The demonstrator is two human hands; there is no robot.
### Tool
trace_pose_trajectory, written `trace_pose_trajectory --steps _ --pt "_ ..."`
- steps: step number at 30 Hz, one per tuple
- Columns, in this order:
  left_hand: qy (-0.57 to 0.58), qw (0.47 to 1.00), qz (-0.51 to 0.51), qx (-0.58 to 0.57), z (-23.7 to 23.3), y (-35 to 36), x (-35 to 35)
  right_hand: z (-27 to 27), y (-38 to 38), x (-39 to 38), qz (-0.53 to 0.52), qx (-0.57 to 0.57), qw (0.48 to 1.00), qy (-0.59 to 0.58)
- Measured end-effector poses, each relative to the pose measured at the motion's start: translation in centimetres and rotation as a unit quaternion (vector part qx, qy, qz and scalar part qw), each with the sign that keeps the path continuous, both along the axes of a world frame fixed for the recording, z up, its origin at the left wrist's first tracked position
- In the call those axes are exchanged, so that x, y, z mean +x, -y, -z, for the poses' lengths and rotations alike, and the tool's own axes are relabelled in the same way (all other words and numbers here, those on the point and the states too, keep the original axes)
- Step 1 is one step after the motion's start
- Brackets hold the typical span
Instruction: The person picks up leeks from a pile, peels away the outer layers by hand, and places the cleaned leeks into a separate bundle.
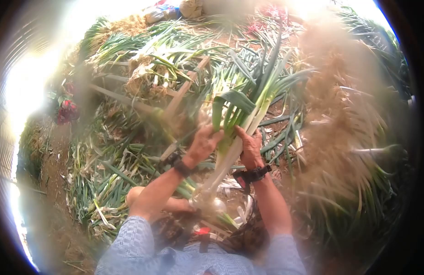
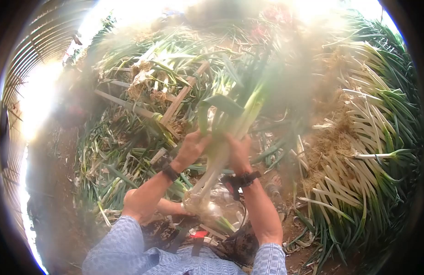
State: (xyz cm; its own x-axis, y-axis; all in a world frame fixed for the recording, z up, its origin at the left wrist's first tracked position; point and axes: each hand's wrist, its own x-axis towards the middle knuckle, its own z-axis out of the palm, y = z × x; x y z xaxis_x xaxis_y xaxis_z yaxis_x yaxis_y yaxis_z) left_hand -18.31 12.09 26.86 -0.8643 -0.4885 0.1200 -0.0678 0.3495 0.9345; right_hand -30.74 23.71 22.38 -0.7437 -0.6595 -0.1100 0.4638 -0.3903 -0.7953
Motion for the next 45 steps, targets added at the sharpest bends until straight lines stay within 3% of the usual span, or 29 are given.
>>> trace_pose_trajectory --steps 3,4,5,6,8,9,10,11,12,13,15,16,17,18,19,20,21,22,23,24,25,26,27,31,33,36,38,41,45 --pt "-0.043 0.989 -0.128 0.063 4.3 2.0 2.3 1.9 -0.1 -1.6 0.078 0.031 0.996 0.020" --pt "-0.146 0.973 -0.143 0.105 8.3 4.4 4.2 2.7 -0.5 -2.8 0.112 0.047 0.992 0.034" --pt "-0.153 0.974 -0.131 0.107 8.0 6.9 7.2 2.5 -1.4 -4.0 0.118 0.098 0.988 0.023" --pt "-0.159 0.974 -0.119 0.108 7.6 9.3 10.2 4.8 -2.1 -5.8 0.125 0.054 0.989 -0.058" --pt "-0.100 0.948 -0.299 0.040 9.9 16.5 18.4 7.1 -2.8 -7.2 0.156 0.004 0.983 -0.096" --pt "-0.060 0.920 -0.385 0.029 9.9 19.6 22.6 7.1 -3.2 -7.0 0.180 0.000 0.982 -0.053" --pt "-0.050 0.840 -0.534 0.085 12.6 24.9 29.9 7.1 -3.5 -6.9 0.195 0.006 0.978 -0.076" --pt "-0.085 0.795 -0.599 0.049 14.3 28.2 37.3 7.1 -3.9 -6.8 0.210 0.013 0.973 -0.098" --pt "-0.115 0.743 -0.659 0.011 15.0 30.6 43.6 7.1 -4.5 -7.2 0.220 0.031 0.956 -0.189" --pt "0.127 0.742 -0.653 -0.080 9.7 27.2 45.1 7.0 -5.3 -7.4 0.221 0.074 0.931 -0.282" --pt "0.196 0.654 -0.678 -0.272 9.2 27.6 47.8 6.5 -7.0 -7.1 0.212 0.177 0.845 -0.458" --pt "0.174 0.641 -0.642 -0.382 10.1 28.1 47.9 5.7 -7.6 -6.7 0.183 0.234 0.784 -0.545" --pt "0.134 0.648 -0.578 -0.477 10.9 29.0 46.4 5.6 -6.2 -6.1 0.138 0.172 0.877 -0.427" --pt "0.092 0.793 -0.471 -0.377 9.9 27.6 42.3 5.4 -4.9 -5.5 0.111 0.088 0.951 -0.274" --pt "0.194 0.868 -0.373 -0.266 5.8 24.2 35.1 5.3 -3.5 -4.9 0.109 0.016 0.986 -0.122" --pt "0.141 0.939 -0.211 -0.231 1.8 19.0 28.3 2.6 -3.3 -3.5 0.081 -0.006 0.996 -0.044" --pt "0.070 0.942 -0.100 -0.313 1.2 15.5 23.0 0.6 -3.1 -2.3 0.053 -0.027 0.998 0.036" --pt "0.084 0.951 -0.055 -0.294 1.8 12.7 17.8 -0.2 -2.7 -1.7 0.035 -0.031 0.998 0.041" --pt "0.100 0.926 0.060 -0.360 1.1 9.7 13.7 0.0 -2.4 -1.1 0.023 -0.041 0.999 -0.010" --pt "0.029 0.999 0.036 -0.011 2.9 6.6 9.8 0.5 -2.2 -0.6 0.013 -0.051 0.997 -0.062" --pt "0.060 0.996 0.065 0.027 0.2 3.1 6.5 -0.6 -2.0 -0.1 -0.017 -0.044 0.999 0.005" --pt "0.009 0.995 0.084 0.053 0.6 1.0 3.5 -1.8 -1.7 0.3 -0.043 -0.036 0.996 0.073" --pt "-0.041 0.991 0.103 0.081 1.1 -0.3 1.5 -0.7 -1.2 0.6 -0.041 -0.063 0.996 0.049" --pt "0.011 0.989 0.006 0.146 1.3 -1.2 -0.6 -1.6 -0.7 1.2 -0.067 0.012 0.998 0.002" --pt "-0.085 0.955 0.000 0.283 1.1 -0.8 0.1 -1.2 0.0 1.0 -0.053 0.049 0.996 -0.045" --pt "-0.133 0.895 -0.127 0.407 3.0 2.2 1.2 0.0 0.3 1.0 -0.057 0.084 0.990 -0.097" --pt "-0.161 0.886 -0.139 0.412 1.9 2.8 2.2 -0.8 0.6 1.7 -0.078 0.137 0.982 -0.108" --pt "-0.184 0.876 -0.156 0.417 1.7 3.8 3.1 0.4 1.5 3.7 -0.098 0.110 0.965 -0.219" --pt "-0.170 0.865 -0.150 0.448 2.8 4.0 3.5 4.3 2.8 6.9 -0.115 0.096 0.962 -0.227"
